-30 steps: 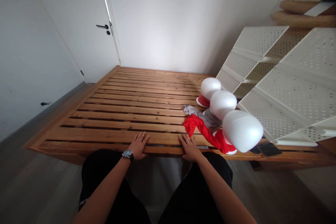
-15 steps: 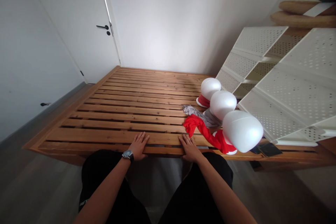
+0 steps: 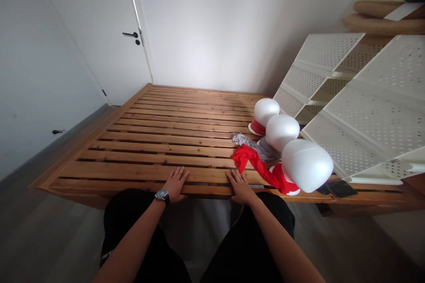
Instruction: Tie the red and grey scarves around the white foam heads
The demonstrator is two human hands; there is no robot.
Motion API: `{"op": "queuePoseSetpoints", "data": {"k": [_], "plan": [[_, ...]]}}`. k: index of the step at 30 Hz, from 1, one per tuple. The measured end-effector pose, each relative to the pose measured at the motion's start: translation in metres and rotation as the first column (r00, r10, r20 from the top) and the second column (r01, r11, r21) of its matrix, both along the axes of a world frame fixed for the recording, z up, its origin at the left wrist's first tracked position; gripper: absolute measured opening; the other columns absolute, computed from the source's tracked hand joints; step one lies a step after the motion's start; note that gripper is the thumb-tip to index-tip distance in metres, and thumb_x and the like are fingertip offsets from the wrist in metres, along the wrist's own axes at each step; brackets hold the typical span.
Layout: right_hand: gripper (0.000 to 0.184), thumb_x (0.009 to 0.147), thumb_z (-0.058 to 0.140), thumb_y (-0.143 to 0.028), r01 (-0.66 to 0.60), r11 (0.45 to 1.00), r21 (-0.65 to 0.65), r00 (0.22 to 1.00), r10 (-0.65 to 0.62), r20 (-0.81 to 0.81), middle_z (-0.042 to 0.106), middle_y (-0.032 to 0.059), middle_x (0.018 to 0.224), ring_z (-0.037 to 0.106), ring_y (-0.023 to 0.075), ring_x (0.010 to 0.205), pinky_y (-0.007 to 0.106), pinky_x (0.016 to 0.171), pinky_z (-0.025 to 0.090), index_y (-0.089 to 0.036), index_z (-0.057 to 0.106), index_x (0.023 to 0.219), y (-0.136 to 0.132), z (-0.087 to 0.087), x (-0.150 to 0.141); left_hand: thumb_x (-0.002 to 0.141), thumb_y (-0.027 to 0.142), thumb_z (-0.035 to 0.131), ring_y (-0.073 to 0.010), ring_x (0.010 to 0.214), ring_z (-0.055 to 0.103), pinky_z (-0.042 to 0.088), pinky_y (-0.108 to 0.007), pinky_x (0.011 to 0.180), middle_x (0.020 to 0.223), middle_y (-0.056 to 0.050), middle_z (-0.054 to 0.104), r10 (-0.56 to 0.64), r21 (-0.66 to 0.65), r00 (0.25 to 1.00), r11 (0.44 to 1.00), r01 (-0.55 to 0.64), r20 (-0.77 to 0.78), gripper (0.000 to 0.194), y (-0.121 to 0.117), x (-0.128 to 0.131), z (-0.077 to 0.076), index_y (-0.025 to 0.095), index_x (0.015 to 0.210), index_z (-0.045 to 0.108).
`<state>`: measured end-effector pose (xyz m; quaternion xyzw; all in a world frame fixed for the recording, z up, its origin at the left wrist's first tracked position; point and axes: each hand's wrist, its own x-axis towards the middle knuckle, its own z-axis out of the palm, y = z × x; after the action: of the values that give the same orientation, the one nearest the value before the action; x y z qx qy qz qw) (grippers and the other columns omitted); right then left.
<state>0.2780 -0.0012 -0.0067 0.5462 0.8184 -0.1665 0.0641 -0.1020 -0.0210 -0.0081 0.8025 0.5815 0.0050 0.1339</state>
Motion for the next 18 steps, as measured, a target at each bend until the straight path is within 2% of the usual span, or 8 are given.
{"op": "queuePoseSetpoints", "data": {"k": [8,10,11,13,14,15,16,18], "plan": [[0.119,0.066,0.080,-0.040,0.009,1.000,-0.005,0.999,-0.009,-0.037,0.002,0.0164,0.170,-0.004,0.0336,0.157,0.052,0.125,-0.002,-0.020,0.013,0.163,0.002,-0.005,-0.001,0.062,0.048,0.080,-0.0339,0.158,0.007,0.006,-0.054,0.127,0.170,-0.015,0.010,-0.004,-0.005,0.999,1.000,0.003,-0.040,0.115,0.000,0.001,0.002,0.021,0.160,0.025],[0.121,0.064,0.082,-0.047,0.022,0.999,-0.047,0.995,-0.027,-0.099,0.003,0.0185,0.169,-0.003,0.0362,0.157,0.055,0.125,0.000,-0.019,0.015,0.162,0.001,0.002,-0.004,0.062,0.048,0.080,-0.0341,0.158,0.007,0.006,-0.054,0.127,0.170,-0.015,0.010,-0.005,0.000,0.999,1.000,0.005,-0.040,0.115,0.000,0.001,0.001,0.021,0.160,0.025],[0.120,0.066,0.080,-0.052,0.024,0.998,-0.060,0.985,-0.034,-0.170,0.005,0.0194,0.169,-0.001,0.0368,0.157,0.057,0.125,0.004,-0.019,0.016,0.162,-0.001,0.011,-0.003,0.062,0.048,0.080,-0.0342,0.158,0.007,0.006,-0.054,0.127,0.170,-0.015,0.010,-0.005,0.001,0.999,1.000,0.005,-0.039,0.115,0.000,0.001,0.000,0.021,0.160,0.025],[0.108,0.077,0.071,-0.060,0.039,0.999,0.004,0.924,-0.035,-0.381,0.015,0.0193,0.167,0.012,0.0346,0.156,0.056,0.124,0.016,-0.020,0.017,0.161,-0.007,0.043,0.004,0.062,0.048,0.080,-0.0342,0.158,0.008,0.005,-0.054,0.128,0.170,-0.016,0.010,-0.005,-0.001,0.999,1.000,0.005,-0.035,0.116,0.000,0.000,-0.001,0.021,0.160,0.025],[0.095,0.085,0.063,-0.059,0.072,0.992,0.101,0.871,-0.013,-0.492,0.023,0.0178,0.165,0.021,0.0315,0.154,0.054,0.123,0.023,-0.022,0.018,0.161,-0.011,0.065,0.013,0.062,0.049,0.080,-0.0340,0.158,0.008,0.005,-0.054,0.127,0.170,-0.016,0.010,-0.007,-0.005,1.000,1.000,0.007,-0.029,0.115,0.000,-0.001,-0.001,0.021,0.160,0.026],[0.083,0.092,0.056,-0.057,0.140,0.963,0.232,0.819,0.019,-0.574,0.032,0.0159,0.162,0.030,0.0289,0.151,0.052,0.122,0.027,-0.024,0.021,0.159,-0.015,0.091,0.026,0.063,0.050,0.079,-0.0337,0.158,0.008,0.006,-0.054,0.127,0.170,-0.016,0.011,-0.011,-0.006,1.000,1.000,0.011,-0.018,0.114,0.000,-0.002,-0.002,0.021,0.160,0.026],[0.075,0.093,0.055,-0.055,0.246,0.897,0.368,0.796,0.030,-0.605,0.039,0.0153,0.157,0.037,0.0288,0.147,0.053,0.121,0.029,-0.025,0.028,0.156,-0.019,0.120,0.043,0.064,0.050,0.079,-0.0334,0.158,0.008,0.006,-0.054,0.127,0.170,-0.016,0.011,-0.017,-0.007,1.000,1.000,0.017,-0.003,0.112,0.000,-0.002,-0.002,0.021,0.159,0.027],[0.070,0.090,0.061,-0.056,0.377,0.716,0.588,0.836,0.010,-0.549,0.047,0.0154,0.149,0.040,0.0304,0.143,0.051,0.120,0.031,-0.025,0.039,0.149,-0.020,0.176,0.084,0.066,0.052,0.077,-0.0331,0.158,0.008,0.006,-0.055,0.127,0.170,-0.015,0.012,-0.026,-0.016,0.999,1.000,0.027,0.034,0.108,-0.001,-0.004,-0.002,0.023,0.158,0.030]]}}
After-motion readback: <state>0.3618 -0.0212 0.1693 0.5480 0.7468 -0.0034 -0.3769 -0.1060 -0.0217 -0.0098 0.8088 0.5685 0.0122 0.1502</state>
